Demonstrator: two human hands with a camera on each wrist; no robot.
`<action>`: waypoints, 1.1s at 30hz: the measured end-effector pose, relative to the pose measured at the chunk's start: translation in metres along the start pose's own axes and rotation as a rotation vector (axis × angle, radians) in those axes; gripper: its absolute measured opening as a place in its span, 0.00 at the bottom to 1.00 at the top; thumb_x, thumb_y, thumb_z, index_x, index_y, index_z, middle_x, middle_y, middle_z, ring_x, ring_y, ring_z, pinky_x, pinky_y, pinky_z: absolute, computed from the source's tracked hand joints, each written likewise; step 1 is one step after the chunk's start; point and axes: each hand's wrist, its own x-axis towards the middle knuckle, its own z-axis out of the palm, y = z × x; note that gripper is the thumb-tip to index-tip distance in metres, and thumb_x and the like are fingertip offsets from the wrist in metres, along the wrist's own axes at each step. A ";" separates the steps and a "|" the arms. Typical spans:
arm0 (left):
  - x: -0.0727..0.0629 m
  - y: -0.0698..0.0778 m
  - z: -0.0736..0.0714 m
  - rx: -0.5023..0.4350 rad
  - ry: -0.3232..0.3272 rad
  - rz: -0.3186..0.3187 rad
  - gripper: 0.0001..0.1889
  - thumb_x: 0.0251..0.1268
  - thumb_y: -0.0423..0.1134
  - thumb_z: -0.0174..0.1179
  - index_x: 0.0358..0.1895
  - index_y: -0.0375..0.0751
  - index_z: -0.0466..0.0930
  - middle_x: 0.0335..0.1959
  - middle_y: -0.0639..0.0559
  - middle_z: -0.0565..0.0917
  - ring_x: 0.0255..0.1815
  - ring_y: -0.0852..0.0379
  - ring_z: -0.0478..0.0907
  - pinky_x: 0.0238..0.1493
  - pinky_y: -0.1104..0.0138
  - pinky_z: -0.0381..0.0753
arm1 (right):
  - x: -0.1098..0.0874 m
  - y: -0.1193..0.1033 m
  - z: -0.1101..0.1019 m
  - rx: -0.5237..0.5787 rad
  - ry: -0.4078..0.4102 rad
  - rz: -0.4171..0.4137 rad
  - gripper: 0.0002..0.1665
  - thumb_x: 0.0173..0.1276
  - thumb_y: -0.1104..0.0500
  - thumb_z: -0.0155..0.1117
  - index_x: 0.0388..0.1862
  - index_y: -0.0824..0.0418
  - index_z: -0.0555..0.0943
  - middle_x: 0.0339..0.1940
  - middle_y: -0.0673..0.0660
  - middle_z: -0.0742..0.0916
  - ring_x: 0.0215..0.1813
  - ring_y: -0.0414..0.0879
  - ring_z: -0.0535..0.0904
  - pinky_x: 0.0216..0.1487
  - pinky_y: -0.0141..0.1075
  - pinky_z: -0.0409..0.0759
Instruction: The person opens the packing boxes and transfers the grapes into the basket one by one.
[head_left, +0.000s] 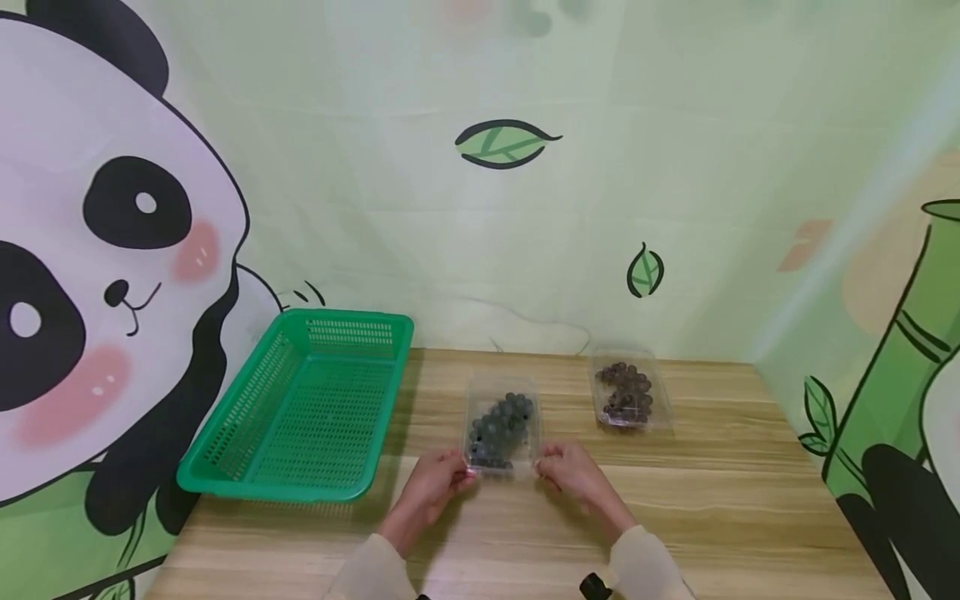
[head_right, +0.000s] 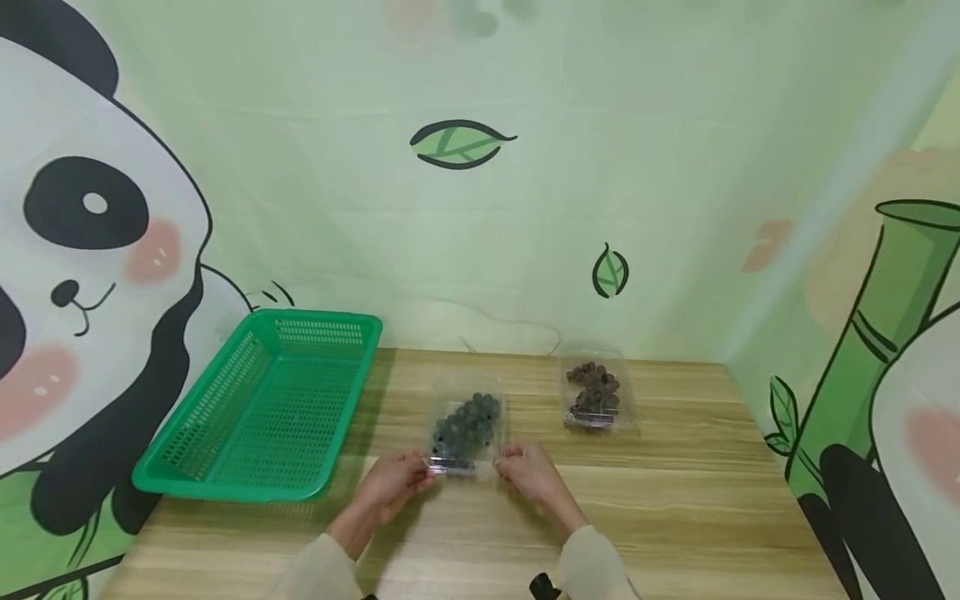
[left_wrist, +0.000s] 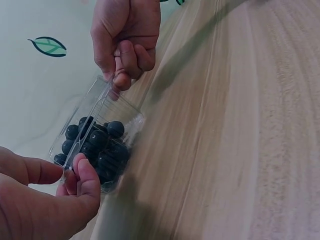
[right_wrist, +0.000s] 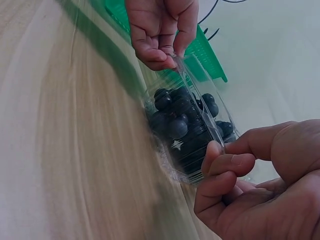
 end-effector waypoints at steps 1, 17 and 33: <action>-0.001 -0.001 0.000 -0.004 -0.002 -0.002 0.07 0.72 0.21 0.47 0.46 0.21 0.73 0.35 0.45 0.79 0.34 0.58 0.79 0.37 0.72 0.80 | -0.002 0.000 0.000 0.002 -0.004 0.002 0.07 0.71 0.70 0.56 0.30 0.70 0.76 0.15 0.51 0.71 0.19 0.43 0.64 0.23 0.31 0.62; -0.020 -0.009 -0.003 0.014 -0.060 -0.039 0.14 0.73 0.22 0.47 0.57 0.14 0.69 0.37 0.44 0.80 0.36 0.58 0.79 0.40 0.72 0.82 | -0.023 0.008 -0.001 0.081 -0.083 0.025 0.05 0.67 0.71 0.58 0.33 0.75 0.78 0.13 0.50 0.70 0.17 0.40 0.63 0.21 0.29 0.60; -0.041 -0.012 -0.007 0.036 -0.101 -0.123 0.13 0.75 0.24 0.48 0.55 0.17 0.71 0.42 0.39 0.81 0.41 0.53 0.81 0.46 0.66 0.85 | -0.047 0.008 -0.003 0.069 -0.159 0.104 0.11 0.69 0.68 0.58 0.43 0.76 0.82 0.15 0.49 0.72 0.18 0.39 0.62 0.23 0.31 0.61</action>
